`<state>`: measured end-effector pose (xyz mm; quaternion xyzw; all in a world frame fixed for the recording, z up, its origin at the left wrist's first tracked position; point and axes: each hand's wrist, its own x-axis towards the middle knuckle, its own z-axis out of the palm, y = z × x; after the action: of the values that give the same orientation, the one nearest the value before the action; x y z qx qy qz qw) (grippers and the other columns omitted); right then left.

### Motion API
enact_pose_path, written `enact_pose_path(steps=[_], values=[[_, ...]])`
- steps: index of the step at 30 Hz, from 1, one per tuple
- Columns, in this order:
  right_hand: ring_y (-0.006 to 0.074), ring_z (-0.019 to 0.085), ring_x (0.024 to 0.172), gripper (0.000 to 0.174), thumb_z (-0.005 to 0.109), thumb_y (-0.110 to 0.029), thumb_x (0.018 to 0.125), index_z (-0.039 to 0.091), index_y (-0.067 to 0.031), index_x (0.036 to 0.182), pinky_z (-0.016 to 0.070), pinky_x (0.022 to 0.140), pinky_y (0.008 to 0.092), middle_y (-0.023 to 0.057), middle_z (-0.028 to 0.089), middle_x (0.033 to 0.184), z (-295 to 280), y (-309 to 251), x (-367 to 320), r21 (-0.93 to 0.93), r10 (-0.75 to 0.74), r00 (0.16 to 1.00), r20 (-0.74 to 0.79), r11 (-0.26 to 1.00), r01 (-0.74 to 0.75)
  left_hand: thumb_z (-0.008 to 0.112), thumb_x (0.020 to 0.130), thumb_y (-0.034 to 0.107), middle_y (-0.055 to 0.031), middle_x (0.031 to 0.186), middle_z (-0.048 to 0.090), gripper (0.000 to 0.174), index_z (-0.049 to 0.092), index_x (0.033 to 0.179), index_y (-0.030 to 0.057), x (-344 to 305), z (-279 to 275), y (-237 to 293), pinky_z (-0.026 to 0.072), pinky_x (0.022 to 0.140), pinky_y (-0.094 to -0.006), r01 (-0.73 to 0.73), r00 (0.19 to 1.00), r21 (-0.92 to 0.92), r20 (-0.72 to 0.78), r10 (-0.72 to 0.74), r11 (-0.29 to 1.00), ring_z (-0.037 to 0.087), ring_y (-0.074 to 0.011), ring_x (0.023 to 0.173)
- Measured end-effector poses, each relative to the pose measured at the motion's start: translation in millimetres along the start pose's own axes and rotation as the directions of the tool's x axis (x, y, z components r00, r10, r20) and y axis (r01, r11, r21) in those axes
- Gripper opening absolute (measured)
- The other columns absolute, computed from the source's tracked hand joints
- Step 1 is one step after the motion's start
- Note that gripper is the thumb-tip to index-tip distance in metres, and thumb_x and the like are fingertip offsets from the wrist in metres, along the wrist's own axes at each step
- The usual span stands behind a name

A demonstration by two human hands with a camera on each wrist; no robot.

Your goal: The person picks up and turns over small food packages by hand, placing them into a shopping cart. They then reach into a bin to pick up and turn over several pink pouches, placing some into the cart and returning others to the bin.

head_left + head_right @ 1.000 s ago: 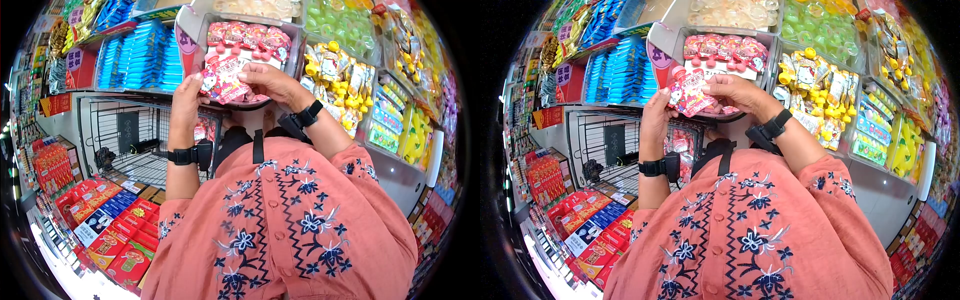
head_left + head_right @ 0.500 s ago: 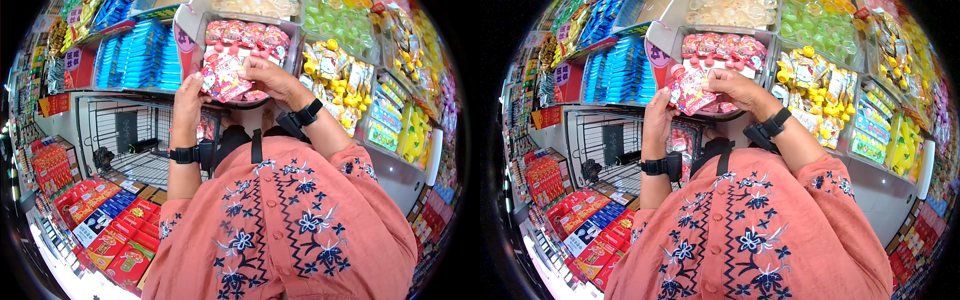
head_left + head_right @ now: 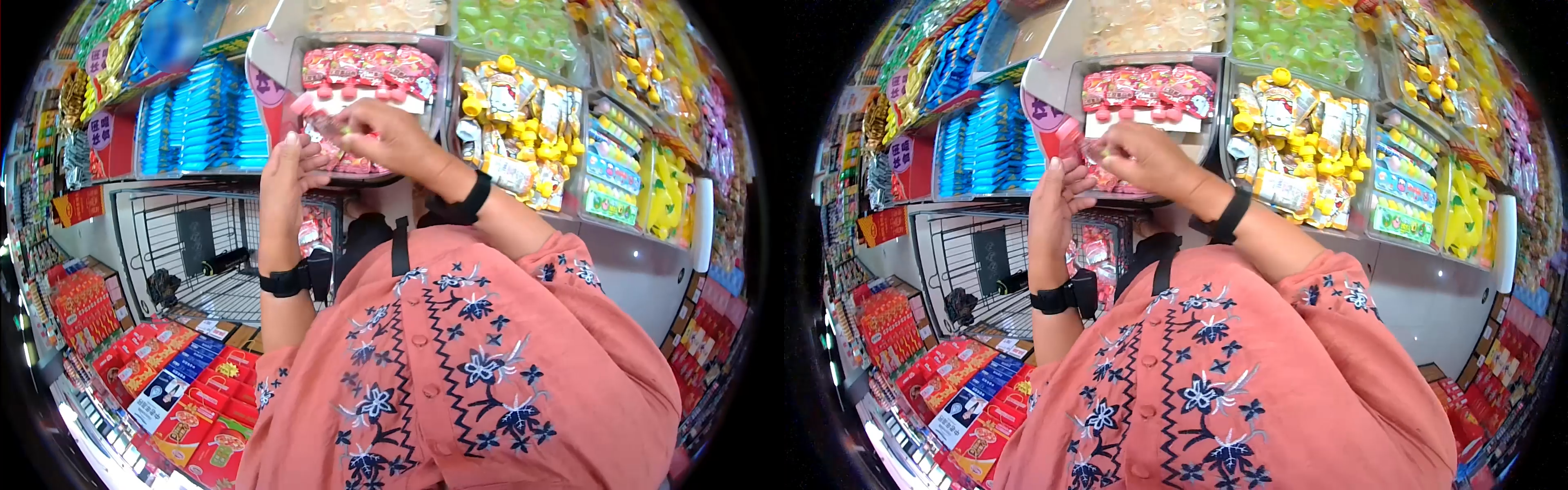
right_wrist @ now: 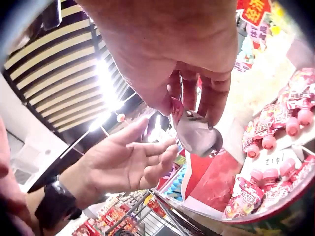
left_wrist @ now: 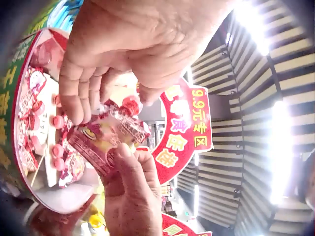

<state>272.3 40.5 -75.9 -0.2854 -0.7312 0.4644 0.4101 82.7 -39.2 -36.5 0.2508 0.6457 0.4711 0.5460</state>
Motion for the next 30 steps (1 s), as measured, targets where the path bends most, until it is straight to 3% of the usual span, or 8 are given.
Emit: enact_pose_path(steps=[3, 7, 11, 14, 19, 24, 28, 30], values=[[0.0299, 0.060, 0.088, 0.015, 0.070, -0.009, 0.082, 0.057, -0.0056, 0.088, 0.0488, 0.079, 0.0367, 0.0099, 0.064, 0.097, 6, -6, -2, -0.260, -0.202, 0.972, 0.120, 0.939, 0.227, 0.056, 0.099, 0.050, -0.0105, 0.110, 0.065, 0.053, 0.054, 0.126, 0.0047, -1, 13, 6, 0.0580, 0.077, -0.0336, 0.038, 0.984, -0.181, 0.176, -0.006, 0.983, 0.066, -0.0198, 0.095], [0.0322, 0.057, 0.103, 0.019, 0.071, -0.009, 0.079, 0.062, -0.0066, 0.096, 0.0488, 0.086, 0.0406, 0.0074, 0.064, 0.112, 2, 2, -9, -0.304, -0.216, 0.956, 0.200, 0.914, 0.270, 0.055, 0.101, 0.043, -0.0086, 0.112, 0.066, 0.042, 0.059, 0.122, 0.0066, 19, 19, -20, 0.0590, 0.081, -0.0395, 0.075, 0.985, -0.339, 0.173, -0.016, 0.938, 0.066, -0.0208, 0.100], [0.0296, 0.059, 0.102, 0.018, 0.068, -0.014, 0.083, 0.064, -0.0086, 0.100, 0.0498, 0.086, 0.0396, 0.0070, 0.064, 0.104, 0, 9, -18, -0.324, -0.227, 0.957, 0.179, 0.905, 0.275, 0.057, 0.100, 0.029, -0.0099, 0.117, 0.067, 0.031, 0.060, 0.120, 0.0054, 32, 23, -36, 0.0587, 0.082, -0.0429, 0.071, 0.989, -0.390, 0.150, -0.013, 0.918, 0.067, -0.0219, 0.104], [0.0304, 0.061, 0.098, 0.017, 0.067, -0.012, 0.084, 0.064, -0.0070, 0.100, 0.0502, 0.086, 0.0402, 0.0101, 0.065, 0.100, -7, 22, -16, -0.213, -0.177, 0.983, 0.055, 0.959, 0.185, 0.057, 0.100, 0.026, -0.0112, 0.121, 0.066, 0.031, 0.058, 0.122, 0.0045, 41, 26, -40, 0.0573, 0.087, -0.0457, 0.082, 0.986, -0.403, 0.165, -0.016, 0.912, 0.066, -0.0234, 0.109], [0.0275, 0.067, 0.100, 0.018, 0.060, -0.009, 0.091, 0.061, -0.0012, 0.107, 0.0545, 0.083, 0.0355, 0.0135, 0.067, 0.111, -37, 27, -13, -0.257, 0.105, 0.986, -0.132, 0.957, -0.136, 0.056, 0.101, 0.023, -0.0118, 0.127, 0.063, 0.036, 0.054, 0.130, 0.0038, 43, 37, -32, 0.0531, 0.097, -0.0481, 0.105, 0.972, -0.485, 0.235, 0.014, 0.868, 0.063, -0.0248, 0.116], [0.0298, 0.067, 0.098, 0.027, 0.062, -0.015, 0.090, 0.061, 0.0028, 0.110, 0.0532, 0.082, 0.0377, 0.0190, 0.066, 0.108, -46, 32, -12, -0.036, 0.304, 0.936, -0.176, 0.948, -0.315, 0.057, 0.099, 0.023, -0.0119, 0.120, 0.066, 0.037, 0.054, 0.128, -0.0003, 53, 54, -38, 0.0574, 0.090, -0.0461, 0.122, 0.963, -0.512, 0.267, 0.023, 0.850, 0.067, -0.0248, 0.109], [0.0163, 0.063, 0.099, 0.037, 0.065, -0.020, 0.093, 0.057, 0.0007, 0.123, 0.0514, 0.087, 0.0310, 0.0079, 0.066, 0.110, -49, 40, -17, 0.096, 0.429, 0.901, -0.070, 0.901, -0.422, 0.057, 0.099, 0.023, -0.0115, 0.119, 0.067, 0.038, 0.053, 0.130, 0.0014, 56, 65, -40, 0.0582, 0.088, -0.0461, 0.150, 0.952, -0.507, 0.304, 0.013, 0.848, 0.067, -0.0246, 0.107], [0.0141, 0.061, 0.092, 0.041, 0.066, -0.025, 0.092, 0.058, -0.0006, 0.124, 0.0511, 0.078, 0.0288, 0.0058, 0.065, 0.108, -49, 46, -19, 0.131, 0.472, 0.880, -0.058, 0.877, -0.462, 0.056, 0.100, 0.024, -0.0115, 0.126, 0.063, 0.040, 0.050, 0.134, 0.0037, 58, 64, -41, 0.0561, 0.093, -0.0463, 0.166, 0.940, -0.471, 0.340, 0.005, 0.867, 0.065, -0.0255, 0.113]])
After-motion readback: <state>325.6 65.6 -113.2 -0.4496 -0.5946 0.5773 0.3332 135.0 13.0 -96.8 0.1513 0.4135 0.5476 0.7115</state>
